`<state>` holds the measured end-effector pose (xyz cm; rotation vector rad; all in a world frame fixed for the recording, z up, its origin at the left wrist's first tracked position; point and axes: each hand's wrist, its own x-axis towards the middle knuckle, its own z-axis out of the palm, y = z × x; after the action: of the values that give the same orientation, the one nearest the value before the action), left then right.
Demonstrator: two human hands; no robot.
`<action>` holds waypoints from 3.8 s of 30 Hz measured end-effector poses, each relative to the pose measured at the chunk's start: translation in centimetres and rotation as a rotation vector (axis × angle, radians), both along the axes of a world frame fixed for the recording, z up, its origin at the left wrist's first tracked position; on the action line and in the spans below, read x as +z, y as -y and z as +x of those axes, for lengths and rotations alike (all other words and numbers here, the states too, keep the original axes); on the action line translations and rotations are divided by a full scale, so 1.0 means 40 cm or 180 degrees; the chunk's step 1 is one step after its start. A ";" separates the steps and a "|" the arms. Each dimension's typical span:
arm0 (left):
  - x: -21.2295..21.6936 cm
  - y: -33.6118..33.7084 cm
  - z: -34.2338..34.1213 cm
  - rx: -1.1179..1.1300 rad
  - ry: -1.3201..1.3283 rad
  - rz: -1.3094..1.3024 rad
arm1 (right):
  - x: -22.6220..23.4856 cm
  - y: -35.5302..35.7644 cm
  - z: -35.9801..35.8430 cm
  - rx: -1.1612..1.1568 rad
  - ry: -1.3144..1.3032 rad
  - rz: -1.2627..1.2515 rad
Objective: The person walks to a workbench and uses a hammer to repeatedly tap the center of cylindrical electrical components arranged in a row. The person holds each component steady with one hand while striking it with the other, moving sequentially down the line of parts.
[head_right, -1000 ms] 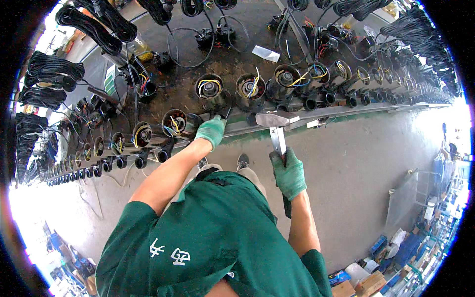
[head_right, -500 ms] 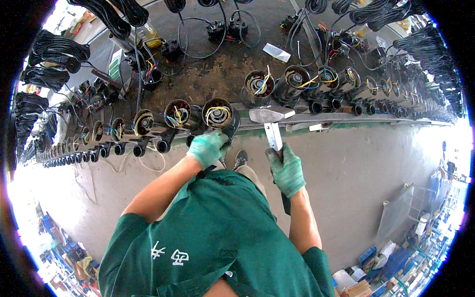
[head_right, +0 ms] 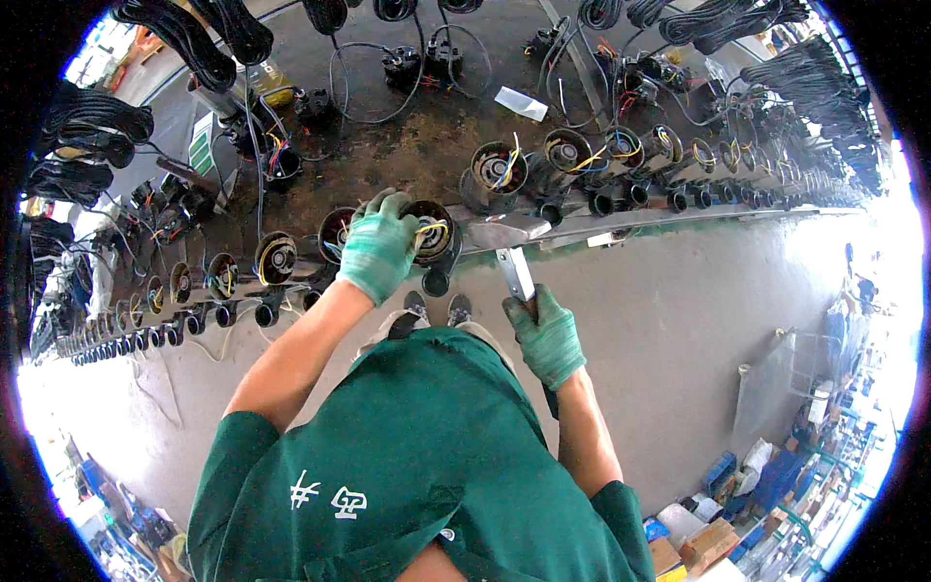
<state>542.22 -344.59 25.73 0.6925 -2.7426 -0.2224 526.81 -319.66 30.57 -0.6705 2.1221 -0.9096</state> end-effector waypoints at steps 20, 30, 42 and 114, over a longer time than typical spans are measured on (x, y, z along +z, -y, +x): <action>-0.089 -0.107 0.034 -0.0645 -0.0038 0.0776 | 0.034 0.195 0.022 0.1436 -0.0983 0.1057; -0.111 -0.112 0.035 -0.0558 0.0006 0.0671 | 0.031 0.198 0.037 0.1625 -0.1175 0.1158; -0.098 -0.109 0.036 -0.0593 0.0225 0.0736 | 0.039 0.195 0.034 0.1584 -0.1428 0.0941; -0.091 -0.063 0.059 -0.0688 -0.0476 0.0284 | 0.011 0.224 0.048 0.1224 -0.1323 0.0751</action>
<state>544.57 -342.05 22.08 0.3825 -2.6734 -0.4285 528.72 -328.60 31.02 -1.1688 2.2893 -0.3216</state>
